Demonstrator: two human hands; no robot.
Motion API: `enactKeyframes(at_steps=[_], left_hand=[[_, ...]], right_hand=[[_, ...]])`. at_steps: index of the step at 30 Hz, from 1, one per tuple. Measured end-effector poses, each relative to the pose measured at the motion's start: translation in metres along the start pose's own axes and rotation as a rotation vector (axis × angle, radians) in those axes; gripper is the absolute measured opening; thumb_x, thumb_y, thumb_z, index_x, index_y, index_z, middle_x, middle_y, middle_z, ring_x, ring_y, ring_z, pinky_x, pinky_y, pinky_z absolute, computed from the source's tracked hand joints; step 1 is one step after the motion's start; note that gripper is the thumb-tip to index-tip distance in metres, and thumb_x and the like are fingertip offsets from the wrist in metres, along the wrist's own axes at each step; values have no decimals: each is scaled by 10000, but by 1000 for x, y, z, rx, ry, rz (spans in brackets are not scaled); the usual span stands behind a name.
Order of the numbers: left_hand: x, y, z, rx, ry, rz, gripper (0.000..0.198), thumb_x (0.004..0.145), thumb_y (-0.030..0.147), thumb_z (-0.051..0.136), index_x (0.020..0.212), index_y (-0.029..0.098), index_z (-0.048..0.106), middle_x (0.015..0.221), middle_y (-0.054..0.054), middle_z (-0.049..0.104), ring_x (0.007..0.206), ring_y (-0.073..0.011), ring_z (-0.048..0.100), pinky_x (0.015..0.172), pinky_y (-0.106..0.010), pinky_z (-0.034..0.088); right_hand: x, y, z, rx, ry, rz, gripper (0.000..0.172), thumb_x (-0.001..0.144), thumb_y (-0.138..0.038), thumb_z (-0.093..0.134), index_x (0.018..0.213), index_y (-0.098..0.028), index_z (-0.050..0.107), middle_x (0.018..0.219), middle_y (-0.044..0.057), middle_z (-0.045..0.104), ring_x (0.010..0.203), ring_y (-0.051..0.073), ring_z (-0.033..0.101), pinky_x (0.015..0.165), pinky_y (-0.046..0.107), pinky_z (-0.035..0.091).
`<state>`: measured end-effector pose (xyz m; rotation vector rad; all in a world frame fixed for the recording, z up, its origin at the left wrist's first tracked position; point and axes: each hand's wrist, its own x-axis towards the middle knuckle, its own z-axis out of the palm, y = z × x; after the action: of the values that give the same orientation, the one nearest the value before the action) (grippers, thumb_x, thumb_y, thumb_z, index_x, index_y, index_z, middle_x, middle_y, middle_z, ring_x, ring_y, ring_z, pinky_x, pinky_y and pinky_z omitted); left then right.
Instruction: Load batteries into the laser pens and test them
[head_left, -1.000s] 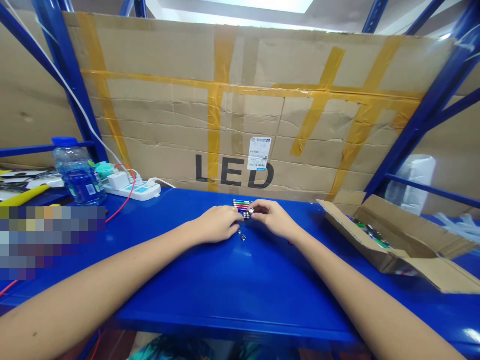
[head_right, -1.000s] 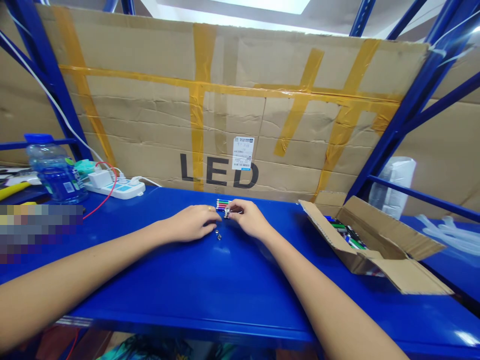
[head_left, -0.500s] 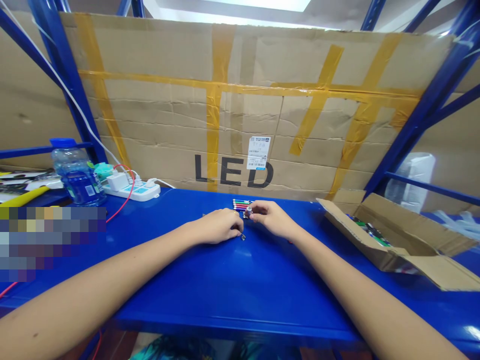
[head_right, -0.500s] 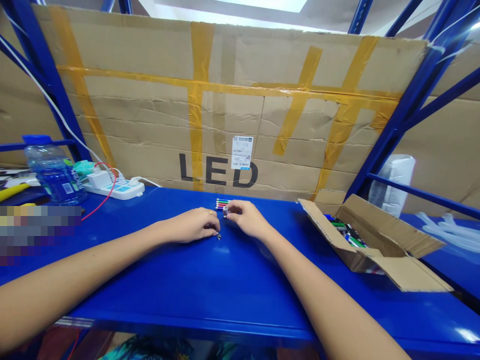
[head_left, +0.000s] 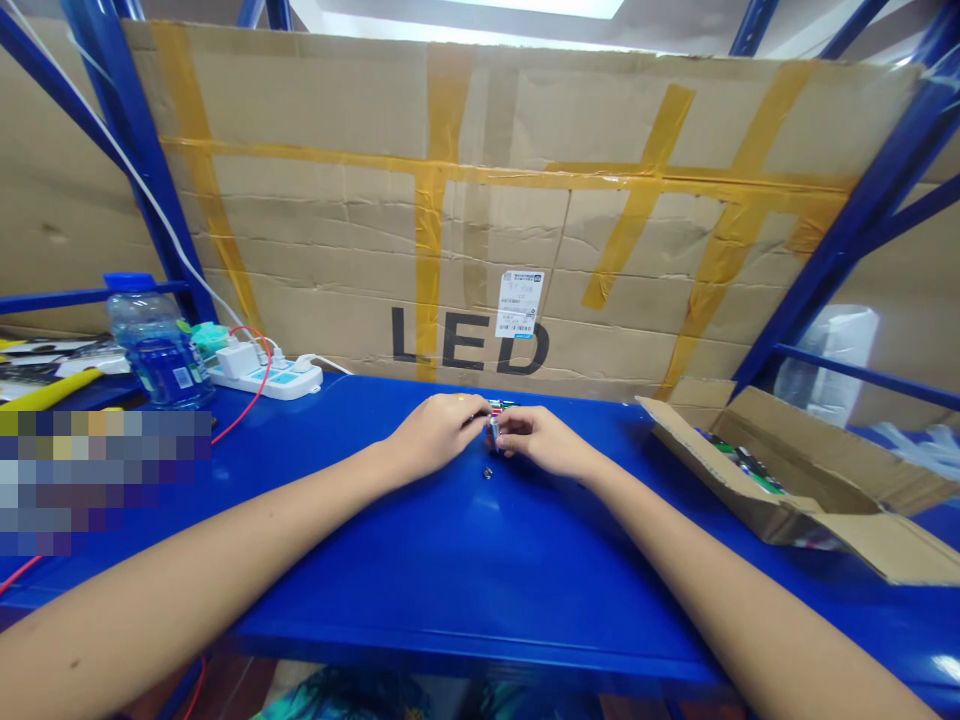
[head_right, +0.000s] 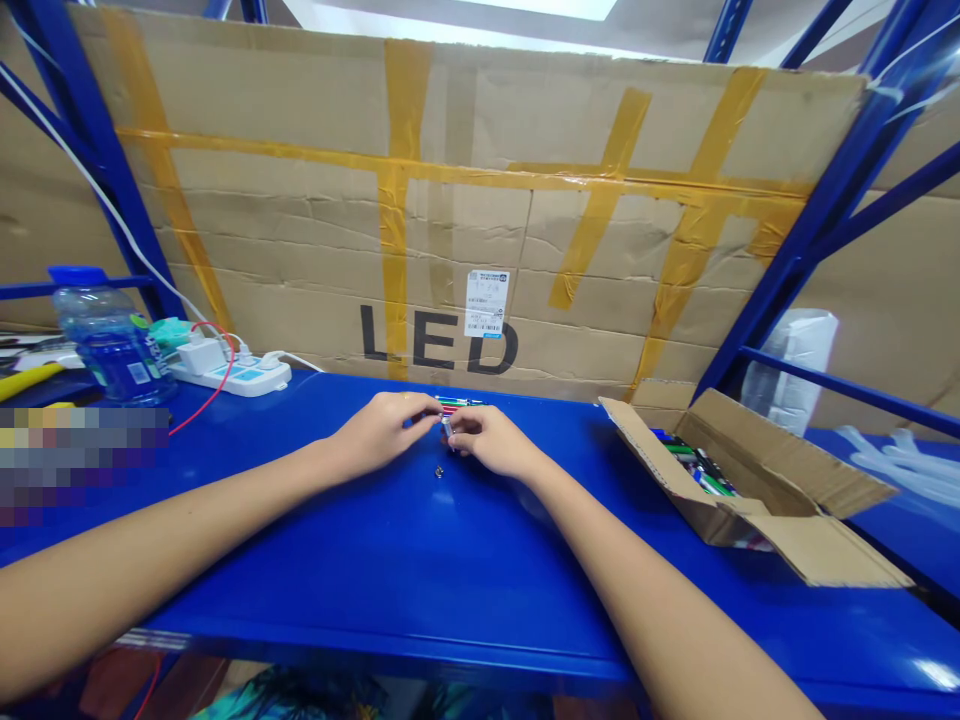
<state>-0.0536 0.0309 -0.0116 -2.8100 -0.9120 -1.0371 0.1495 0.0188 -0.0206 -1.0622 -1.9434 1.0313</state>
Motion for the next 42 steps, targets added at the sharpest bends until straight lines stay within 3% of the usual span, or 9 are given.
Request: enactKeyframes(at_steps=[6, 12, 16, 21, 27, 32, 35, 39, 42], left_hand=[[-2, 3, 2, -16, 0, 100, 228, 941, 182, 478, 1082, 171, 658, 1045, -72, 714, 975, -196, 656, 859, -338, 511], [0, 7, 1, -72, -4, -146, 238, 855, 295, 619, 1056, 171, 650, 986, -61, 689, 835, -184, 643, 739, -328, 518], [2, 7, 2, -201, 23, -175, 106, 836, 248, 624, 870, 182, 699, 915, -41, 691, 848, -168, 635, 764, -298, 501], [4, 4, 3, -361, 113, -321, 120, 817, 213, 593, 871, 178, 694, 905, -20, 720, 871, -175, 649, 818, -302, 489], [6, -4, 8, -512, 148, -414, 149, 834, 236, 553, 896, 150, 657, 881, -46, 700, 833, -187, 645, 813, -322, 495], [5, -4, 10, -547, 126, -377, 170, 862, 239, 528, 969, 157, 632, 942, -54, 688, 897, -192, 629, 866, -347, 488], [4, -2, 11, -573, 85, -347, 177, 879, 256, 521, 990, 163, 623, 992, -60, 672, 941, -194, 611, 863, -349, 503], [2, 4, 10, -669, -5, -383, 236, 896, 322, 504, 1044, 164, 599, 986, -71, 636, 858, -189, 601, 640, -294, 547], [1, 10, 7, -645, -52, -400, 255, 893, 339, 518, 1072, 173, 593, 913, -48, 632, 707, -158, 588, 534, -263, 510]], right_hand=[[-1, -7, 0, 131, -1, 16, 84, 694, -246, 676, 725, -172, 651, 741, 18, 630, 685, 153, 580, 684, 324, 495], [0, -7, 4, 217, 40, 24, 163, 674, -245, 719, 814, -167, 686, 775, 18, 639, 724, 166, 609, 696, 344, 529], [2, -2, 8, 215, 22, 16, 185, 715, -232, 686, 882, -153, 679, 836, 38, 664, 704, 154, 609, 713, 346, 529], [-2, -9, 10, -166, 180, 43, 250, 750, -256, 692, 960, -159, 598, 881, 62, 679, 774, 180, 618, 708, 330, 490], [-16, -25, 22, -603, -123, 53, 92, 806, -245, 654, 759, -184, 604, 765, 38, 664, 685, 169, 576, 598, 284, 394], [-15, -22, 22, -559, -168, 34, 82, 810, -148, 614, 745, -182, 577, 764, 31, 652, 694, 164, 570, 608, 274, 389], [-11, -22, 11, -470, -37, -52, 91, 809, -111, 569, 749, -179, 558, 752, 20, 631, 691, 151, 556, 639, 276, 402], [-8, -24, -4, -278, 238, -197, 45, 845, -187, 532, 807, -188, 557, 737, 10, 617, 672, 146, 547, 638, 280, 417], [-7, -22, -7, -236, 304, -225, 63, 841, -228, 540, 800, -189, 569, 725, 14, 617, 656, 149, 545, 621, 283, 420]])
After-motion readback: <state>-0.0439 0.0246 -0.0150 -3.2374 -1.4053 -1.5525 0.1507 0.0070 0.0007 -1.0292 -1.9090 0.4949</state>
